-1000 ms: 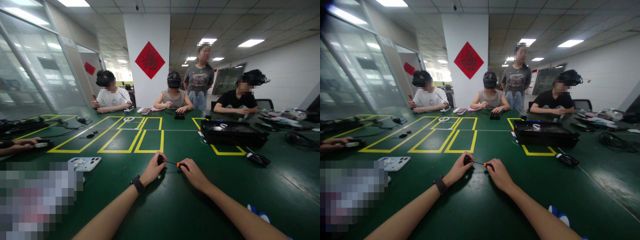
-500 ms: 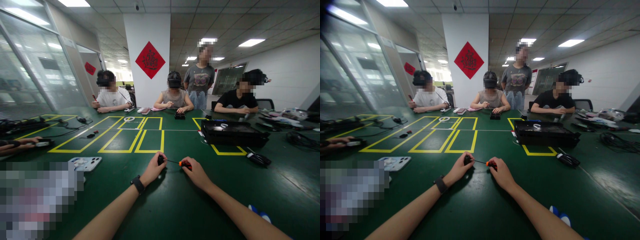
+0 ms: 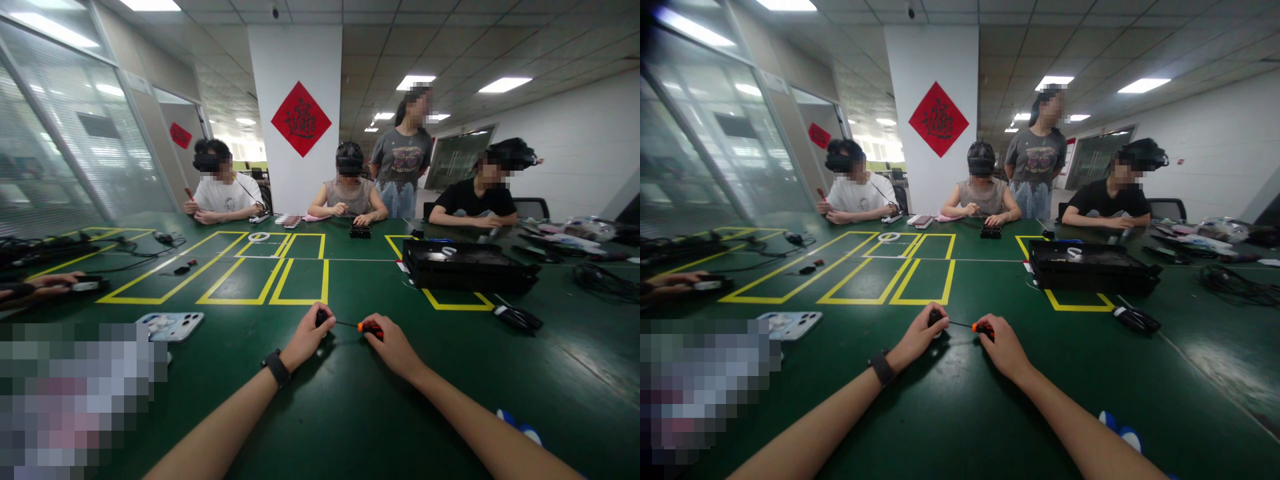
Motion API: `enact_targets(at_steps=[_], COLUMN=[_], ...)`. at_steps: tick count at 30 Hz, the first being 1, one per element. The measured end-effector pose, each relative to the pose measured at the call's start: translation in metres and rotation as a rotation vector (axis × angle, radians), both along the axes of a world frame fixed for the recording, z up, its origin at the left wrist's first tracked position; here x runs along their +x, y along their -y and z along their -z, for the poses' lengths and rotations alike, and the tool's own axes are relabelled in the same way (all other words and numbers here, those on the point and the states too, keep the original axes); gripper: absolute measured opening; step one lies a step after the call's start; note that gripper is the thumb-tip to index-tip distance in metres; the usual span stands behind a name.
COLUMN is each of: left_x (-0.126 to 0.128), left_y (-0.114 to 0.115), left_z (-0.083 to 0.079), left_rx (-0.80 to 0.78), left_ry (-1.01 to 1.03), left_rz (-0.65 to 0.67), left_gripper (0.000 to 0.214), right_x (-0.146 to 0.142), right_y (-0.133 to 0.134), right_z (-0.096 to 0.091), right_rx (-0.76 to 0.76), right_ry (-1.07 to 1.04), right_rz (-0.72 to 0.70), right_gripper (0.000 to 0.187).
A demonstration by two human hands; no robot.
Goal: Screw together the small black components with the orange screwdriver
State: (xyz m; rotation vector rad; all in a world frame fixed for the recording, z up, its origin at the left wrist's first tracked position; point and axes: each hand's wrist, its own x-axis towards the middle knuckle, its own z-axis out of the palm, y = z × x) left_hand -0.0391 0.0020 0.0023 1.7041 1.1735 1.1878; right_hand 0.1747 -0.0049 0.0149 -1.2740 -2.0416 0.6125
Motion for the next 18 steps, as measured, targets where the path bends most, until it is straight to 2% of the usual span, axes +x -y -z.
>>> enact_targets(at_steps=[4, 8, 11, 15, 18], left_x=[-0.001, -0.001, -0.001, 0.002, 0.005], left_y=[-0.002, -0.002, 0.004, 0.013, 0.015], left_z=[0.002, 0.001, -0.004, -0.01, -0.013], left_rx=[0.014, 0.082, 0.198, 0.318, 0.382], left_ry=[0.008, -0.052, -0.249, -0.602, -0.735], left_rz=[-0.008, -0.098, -0.108, 0.02, 0.068], left_gripper=[0.018, 0.011, 0.011, 0.022, 0.023], right_x=[0.001, 0.005, 0.007, 0.005, 0.002], right_y=[-0.003, -0.006, -0.006, -0.004, 0.0], right_z=[0.002, 0.002, 0.001, 0.001, 0.001], right_rx=[0.008, 0.018, 0.035, 0.041, 0.047], right_ry=[0.007, 0.043, 0.087, 0.153, 0.193], right_rz=[0.007, 0.035, 0.044, 0.058, 0.059], right_gripper=[0.017, 0.017, 0.016, 0.015, 0.015])
